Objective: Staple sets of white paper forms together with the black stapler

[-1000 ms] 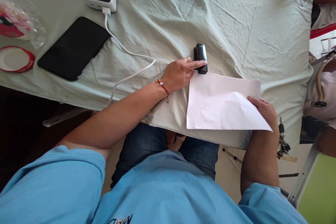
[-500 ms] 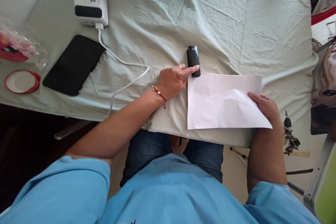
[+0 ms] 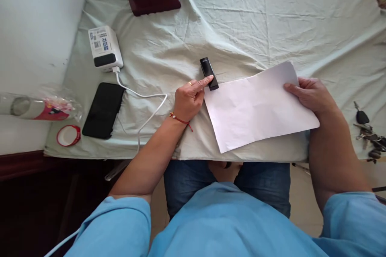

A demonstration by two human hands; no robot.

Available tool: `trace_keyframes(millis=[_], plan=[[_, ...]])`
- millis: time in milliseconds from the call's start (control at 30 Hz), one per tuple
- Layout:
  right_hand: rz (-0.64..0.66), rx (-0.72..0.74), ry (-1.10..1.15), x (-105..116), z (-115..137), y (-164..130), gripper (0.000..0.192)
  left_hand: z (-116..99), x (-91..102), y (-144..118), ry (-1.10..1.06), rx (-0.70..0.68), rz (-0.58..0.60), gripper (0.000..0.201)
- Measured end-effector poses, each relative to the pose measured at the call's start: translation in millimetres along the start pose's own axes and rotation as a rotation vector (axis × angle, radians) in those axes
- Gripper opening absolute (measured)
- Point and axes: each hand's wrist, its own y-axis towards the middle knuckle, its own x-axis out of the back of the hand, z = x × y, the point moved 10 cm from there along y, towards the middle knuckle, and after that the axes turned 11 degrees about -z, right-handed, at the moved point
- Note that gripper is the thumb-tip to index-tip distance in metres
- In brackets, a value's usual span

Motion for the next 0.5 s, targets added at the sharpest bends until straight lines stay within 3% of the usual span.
trace_keyframes(millis=[200,400,500], plan=[[-0.011,0.046,0.012,-7.1,-1.5,4.9,0.017,0.6,-3.9,0.0,-0.006,-0.004,0.070,0.062],[-0.036,0.103,-0.075,-8.8,4.9,0.1,0.017,3.8,-2.5,3.7,-0.156,-0.110,-0.059,0.049],[-0.062,0.059,-0.161,-8.1,5.7,-7.7,0.017,10.7,-2.2,2.5,-0.245,-0.131,-0.082,0.045]])
